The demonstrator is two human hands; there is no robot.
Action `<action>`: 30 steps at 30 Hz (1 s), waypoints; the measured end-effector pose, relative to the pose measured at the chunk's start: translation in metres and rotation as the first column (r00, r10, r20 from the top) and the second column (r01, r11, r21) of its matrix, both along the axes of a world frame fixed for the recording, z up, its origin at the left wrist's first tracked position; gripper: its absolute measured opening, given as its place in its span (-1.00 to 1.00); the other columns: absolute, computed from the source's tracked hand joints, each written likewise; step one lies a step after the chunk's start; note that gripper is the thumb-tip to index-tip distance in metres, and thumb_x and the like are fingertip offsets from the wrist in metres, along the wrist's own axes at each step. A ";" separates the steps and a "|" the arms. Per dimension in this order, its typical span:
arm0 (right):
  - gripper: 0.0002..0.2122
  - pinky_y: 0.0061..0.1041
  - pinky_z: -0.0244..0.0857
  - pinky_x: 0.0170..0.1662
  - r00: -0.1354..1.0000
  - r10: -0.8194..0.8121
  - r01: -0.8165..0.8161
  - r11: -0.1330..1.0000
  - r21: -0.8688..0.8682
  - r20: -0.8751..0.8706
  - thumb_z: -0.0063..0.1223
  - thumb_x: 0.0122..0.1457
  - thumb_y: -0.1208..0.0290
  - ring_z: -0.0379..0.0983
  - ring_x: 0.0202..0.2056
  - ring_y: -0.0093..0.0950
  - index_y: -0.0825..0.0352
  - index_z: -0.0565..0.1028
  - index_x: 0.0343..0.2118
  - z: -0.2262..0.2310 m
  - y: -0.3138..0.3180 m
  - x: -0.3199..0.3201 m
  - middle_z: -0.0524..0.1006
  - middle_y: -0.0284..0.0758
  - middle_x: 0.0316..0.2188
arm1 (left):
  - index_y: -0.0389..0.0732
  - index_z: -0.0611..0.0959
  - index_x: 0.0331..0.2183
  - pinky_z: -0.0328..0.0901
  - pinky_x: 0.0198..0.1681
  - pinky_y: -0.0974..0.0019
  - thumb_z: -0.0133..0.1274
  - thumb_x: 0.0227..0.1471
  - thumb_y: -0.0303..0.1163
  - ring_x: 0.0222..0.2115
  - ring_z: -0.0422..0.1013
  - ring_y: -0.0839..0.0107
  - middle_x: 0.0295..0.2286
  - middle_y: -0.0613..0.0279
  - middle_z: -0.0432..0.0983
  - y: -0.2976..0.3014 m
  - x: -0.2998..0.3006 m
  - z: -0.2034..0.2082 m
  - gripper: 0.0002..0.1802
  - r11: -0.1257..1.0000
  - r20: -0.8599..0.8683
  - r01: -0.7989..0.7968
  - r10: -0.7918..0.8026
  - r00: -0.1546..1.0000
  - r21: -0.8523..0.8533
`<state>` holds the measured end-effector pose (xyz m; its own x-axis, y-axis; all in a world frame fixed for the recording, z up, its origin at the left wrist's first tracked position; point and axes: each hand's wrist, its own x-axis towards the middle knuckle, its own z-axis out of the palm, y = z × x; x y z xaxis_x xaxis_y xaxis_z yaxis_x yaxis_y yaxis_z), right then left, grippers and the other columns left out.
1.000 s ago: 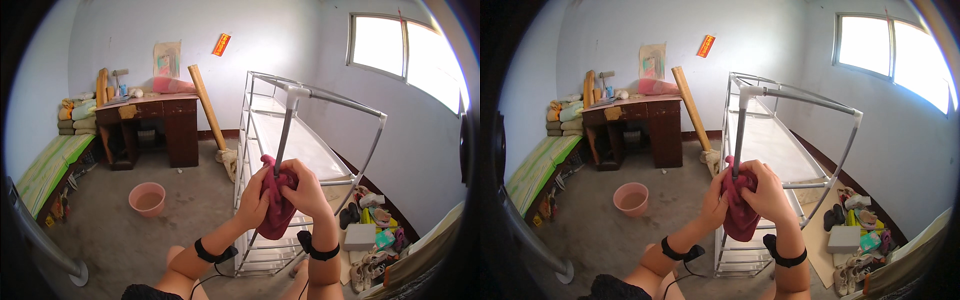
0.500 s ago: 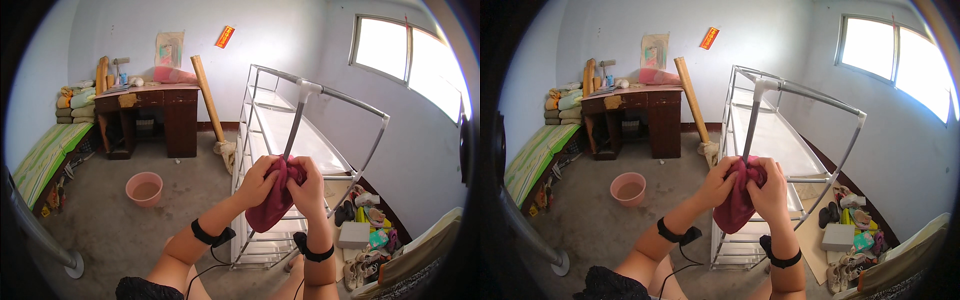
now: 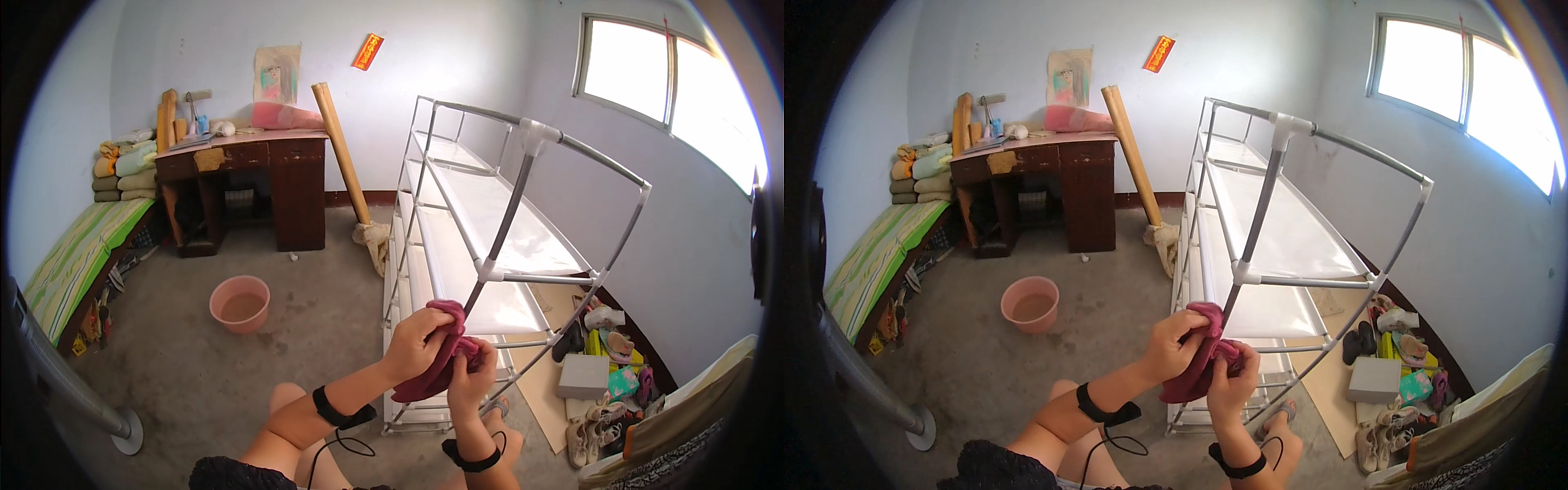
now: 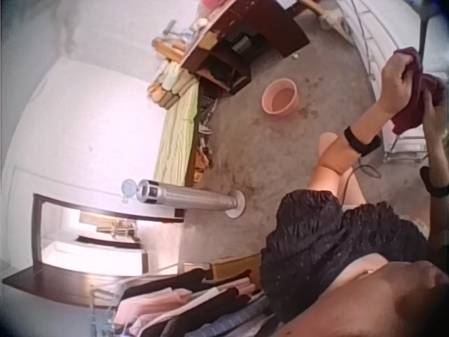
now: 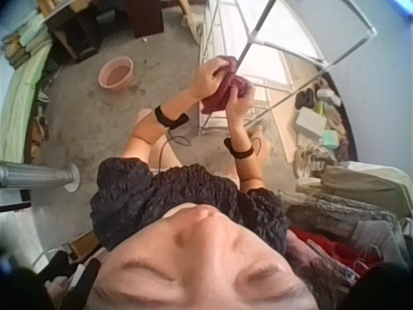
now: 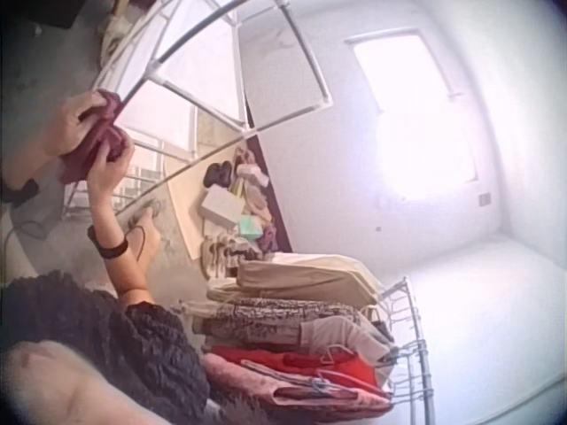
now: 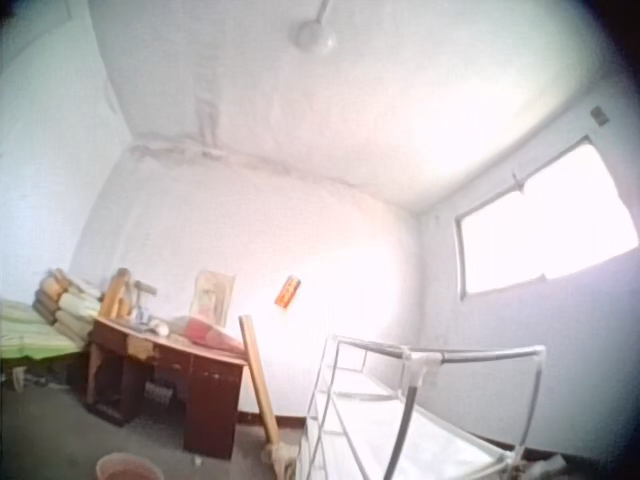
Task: Wiping down a white metal and fabric multi-tier shelf unit with a pink cloth.
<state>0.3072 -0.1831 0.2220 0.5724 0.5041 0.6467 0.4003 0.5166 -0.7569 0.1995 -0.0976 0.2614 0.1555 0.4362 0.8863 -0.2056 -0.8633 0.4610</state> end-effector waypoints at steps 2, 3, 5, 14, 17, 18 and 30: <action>-0.72 -0.50 0.39 -0.01 0.999 -0.001 0.002 0.999 0.035 -0.042 0.07 0.20 0.64 0.50 -0.12 -0.46 0.44 0.39 -0.02 -0.012 0.003 -0.006 0.51 -0.21 -0.14 | -0.28 0.60 -0.20 0.42 -0.19 0.20 0.11 0.04 -0.65 -0.29 0.54 0.06 -0.30 0.00 0.59 0.006 0.005 -0.021 -0.77 0.995 -0.034 -0.005 0.001 0.999 -0.100; -0.70 -0.48 0.38 0.02 0.999 -0.035 0.035 0.999 0.018 -0.007 0.08 0.21 0.62 0.49 -0.09 -0.43 0.45 0.38 0.00 -0.021 0.007 -0.004 0.50 -0.19 -0.11 | -0.30 0.60 -0.17 0.42 -0.17 0.22 0.10 0.08 -0.61 -0.27 0.55 0.10 -0.28 0.00 0.60 0.008 0.008 -0.029 -0.78 0.984 -0.031 0.010 -0.015 0.999 -0.177; -0.66 -0.40 0.33 0.09 0.999 -0.052 0.053 0.997 -0.053 0.007 0.11 0.19 0.62 0.46 -0.03 -0.32 0.46 0.38 0.03 -0.027 0.007 -0.008 0.47 -0.12 -0.07 | -0.31 0.60 -0.16 0.43 -0.17 0.24 0.10 0.10 -0.60 -0.27 0.56 0.12 -0.27 0.00 0.60 0.024 0.016 -0.045 -0.78 0.971 -0.025 -0.022 0.016 1.000 -0.238; -0.41 -0.13 0.13 0.06 0.687 -0.448 0.528 0.849 0.031 0.573 0.29 -0.25 0.60 0.24 -0.08 -0.04 0.39 0.42 -0.02 -0.029 0.033 -0.018 0.38 -0.09 -0.09 | -0.14 0.61 -0.09 -0.05 0.29 -0.19 -0.03 0.18 -0.34 0.20 0.24 -0.02 0.00 -0.01 0.50 0.096 0.025 -0.062 -0.72 0.993 -0.430 -0.085 0.114 0.896 0.086; -0.45 -0.11 0.15 0.00 0.666 -0.466 0.537 0.842 0.060 0.583 0.29 -0.30 0.59 0.24 -0.12 -0.03 0.36 0.43 -0.10 -0.026 0.039 -0.002 0.40 -0.10 -0.11 | -0.17 0.61 -0.19 -0.07 0.30 -0.22 -0.05 0.18 -0.28 0.14 0.30 -0.01 -0.06 0.00 0.51 0.088 0.035 -0.043 -0.75 0.994 -0.530 -0.032 0.083 0.844 0.105; -0.47 -0.10 0.15 -0.01 0.651 -0.472 0.555 0.830 0.051 0.595 0.29 -0.30 0.58 0.24 -0.12 -0.04 0.35 0.43 -0.13 -0.024 0.038 0.004 0.40 -0.11 -0.11 | -0.18 0.61 -0.22 -0.04 0.29 -0.21 -0.05 0.18 -0.26 0.08 0.34 0.01 -0.11 0.00 0.52 0.082 0.039 -0.034 -0.75 0.993 -0.594 0.016 0.056 0.802 0.115; -0.69 -0.13 0.13 -0.11 0.644 -0.423 0.542 0.840 0.010 0.637 0.26 -0.17 0.53 0.24 -0.20 -0.06 0.33 0.41 -0.32 0.005 0.007 0.115 0.41 -0.13 -0.27 | -0.16 0.57 -0.16 0.18 0.01 0.02 -0.05 0.16 -0.25 -0.05 0.39 0.12 -0.19 0.14 0.51 0.032 0.130 -0.022 -0.73 0.985 -0.565 -0.011 0.109 0.818 0.174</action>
